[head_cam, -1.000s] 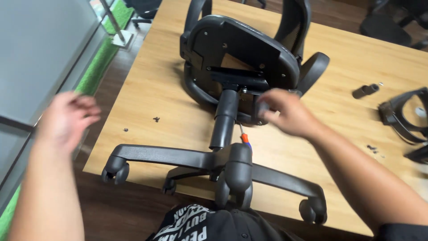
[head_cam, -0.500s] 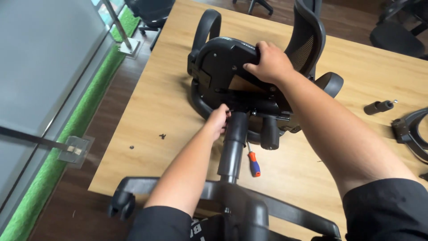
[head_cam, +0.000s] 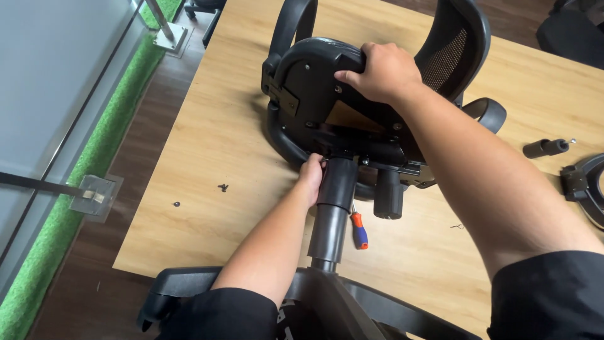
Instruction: The person assembles an office chair on a wooden table. They align the seat cushion with the chair mechanism, drive screws into the seat mounting plate using a screwdriver, then lift and position the seat onto the base and continue threading screws by hand to secure the seat to the mechanism.
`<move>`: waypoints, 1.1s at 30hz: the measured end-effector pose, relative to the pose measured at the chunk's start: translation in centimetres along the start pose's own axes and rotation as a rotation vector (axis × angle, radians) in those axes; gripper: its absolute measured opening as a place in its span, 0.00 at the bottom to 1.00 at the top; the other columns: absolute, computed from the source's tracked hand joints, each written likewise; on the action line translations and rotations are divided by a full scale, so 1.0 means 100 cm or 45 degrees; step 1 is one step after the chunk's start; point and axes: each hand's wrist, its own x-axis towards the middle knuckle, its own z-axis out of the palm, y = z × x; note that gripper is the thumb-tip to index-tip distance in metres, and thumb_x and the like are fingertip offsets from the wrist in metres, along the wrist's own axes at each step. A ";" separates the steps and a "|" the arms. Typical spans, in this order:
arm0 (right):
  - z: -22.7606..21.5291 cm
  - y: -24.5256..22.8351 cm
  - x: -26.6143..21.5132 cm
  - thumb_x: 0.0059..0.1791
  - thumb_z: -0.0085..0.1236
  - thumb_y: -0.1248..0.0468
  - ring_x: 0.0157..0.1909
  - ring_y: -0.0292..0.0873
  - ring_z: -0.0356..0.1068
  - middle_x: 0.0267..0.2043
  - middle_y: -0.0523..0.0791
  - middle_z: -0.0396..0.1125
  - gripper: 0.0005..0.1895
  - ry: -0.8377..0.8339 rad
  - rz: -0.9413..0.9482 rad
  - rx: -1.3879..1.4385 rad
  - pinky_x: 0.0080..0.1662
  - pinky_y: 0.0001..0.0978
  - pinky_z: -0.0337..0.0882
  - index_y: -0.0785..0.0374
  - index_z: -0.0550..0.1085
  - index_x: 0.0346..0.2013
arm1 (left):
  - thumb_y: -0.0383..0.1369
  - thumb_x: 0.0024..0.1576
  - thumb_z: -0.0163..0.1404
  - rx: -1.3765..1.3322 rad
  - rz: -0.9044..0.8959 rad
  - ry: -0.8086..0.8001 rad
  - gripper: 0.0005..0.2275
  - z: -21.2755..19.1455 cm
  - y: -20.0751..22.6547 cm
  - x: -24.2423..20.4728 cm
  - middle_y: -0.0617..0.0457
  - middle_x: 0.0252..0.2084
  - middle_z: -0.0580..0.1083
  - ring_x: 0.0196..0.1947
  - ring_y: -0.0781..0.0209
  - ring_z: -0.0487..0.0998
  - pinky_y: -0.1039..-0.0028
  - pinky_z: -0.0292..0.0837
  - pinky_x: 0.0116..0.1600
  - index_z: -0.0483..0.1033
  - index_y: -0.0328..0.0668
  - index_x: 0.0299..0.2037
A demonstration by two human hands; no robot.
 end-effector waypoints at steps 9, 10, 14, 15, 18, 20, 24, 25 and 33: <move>-0.012 0.003 -0.029 0.46 0.67 0.39 0.38 0.56 0.75 0.31 0.53 0.74 0.30 0.170 0.010 0.060 0.45 0.47 0.74 0.66 0.80 0.37 | 0.41 0.60 0.40 0.080 0.096 -0.060 0.14 0.007 0.004 -0.004 0.58 0.23 0.67 0.24 0.64 0.68 0.72 0.68 0.33 0.64 0.49 0.22; -0.013 0.006 -0.034 0.46 0.67 0.40 0.36 0.56 0.75 0.30 0.53 0.74 0.29 0.208 -0.004 0.081 0.44 0.47 0.74 0.65 0.80 0.37 | 0.41 0.60 0.41 0.077 0.098 -0.077 0.15 0.008 0.002 -0.003 0.58 0.22 0.66 0.24 0.64 0.67 0.73 0.67 0.33 0.63 0.50 0.21; -0.018 0.014 -0.053 0.46 0.69 0.41 0.35 0.55 0.75 0.29 0.53 0.74 0.28 0.297 -0.031 0.133 0.42 0.46 0.74 0.65 0.80 0.37 | 0.41 0.59 0.42 -0.017 0.123 -0.095 0.15 0.014 -0.002 -0.011 0.60 0.20 0.66 0.22 0.66 0.66 0.74 0.65 0.31 0.63 0.51 0.20; -0.017 0.018 -0.056 0.46 0.70 0.42 0.34 0.55 0.75 0.30 0.53 0.74 0.27 0.390 -0.090 0.157 0.41 0.46 0.74 0.66 0.80 0.38 | 0.41 0.59 0.43 -0.065 0.165 -0.096 0.15 0.014 -0.004 -0.010 0.61 0.20 0.65 0.21 0.67 0.65 0.75 0.65 0.31 0.63 0.51 0.20; -0.008 0.035 -0.067 0.47 0.73 0.45 0.35 0.54 0.75 0.32 0.53 0.73 0.26 0.597 -0.183 0.192 0.40 0.44 0.74 0.68 0.80 0.39 | 0.40 0.59 0.44 -0.122 0.212 -0.126 0.15 0.020 -0.002 -0.015 0.62 0.20 0.65 0.21 0.68 0.65 0.76 0.64 0.30 0.63 0.51 0.20; -0.004 0.040 -0.073 0.47 0.75 0.47 0.35 0.54 0.75 0.33 0.53 0.73 0.26 0.711 -0.233 0.206 0.40 0.44 0.74 0.69 0.80 0.40 | 0.39 0.59 0.45 -0.140 0.228 -0.147 0.15 0.024 0.002 -0.028 0.62 0.20 0.64 0.20 0.68 0.64 0.76 0.63 0.29 0.63 0.52 0.19; 0.000 0.046 -0.082 0.47 0.76 0.50 0.34 0.54 0.74 0.34 0.52 0.73 0.24 0.845 -0.211 0.265 0.39 0.44 0.73 0.69 0.79 0.42 | 0.40 0.58 0.45 -0.096 0.223 -0.153 0.15 0.032 0.008 -0.044 0.61 0.19 0.64 0.19 0.67 0.64 0.75 0.63 0.28 0.60 0.54 0.18; 0.002 0.049 -0.083 0.47 0.76 0.51 0.34 0.54 0.73 0.34 0.52 0.73 0.24 0.877 -0.206 0.275 0.39 0.44 0.72 0.69 0.79 0.42 | 0.40 0.58 0.44 -0.095 0.230 -0.150 0.15 0.033 0.007 -0.042 0.61 0.19 0.64 0.20 0.66 0.64 0.75 0.63 0.28 0.60 0.54 0.18; 0.000 0.044 -0.097 0.47 0.75 0.50 0.37 0.55 0.73 0.35 0.51 0.72 0.24 0.880 -0.173 0.302 0.40 0.44 0.72 0.67 0.78 0.44 | 0.40 0.58 0.44 -0.083 0.273 -0.147 0.15 0.022 -0.006 -0.025 0.61 0.20 0.65 0.21 0.67 0.65 0.75 0.63 0.29 0.61 0.52 0.19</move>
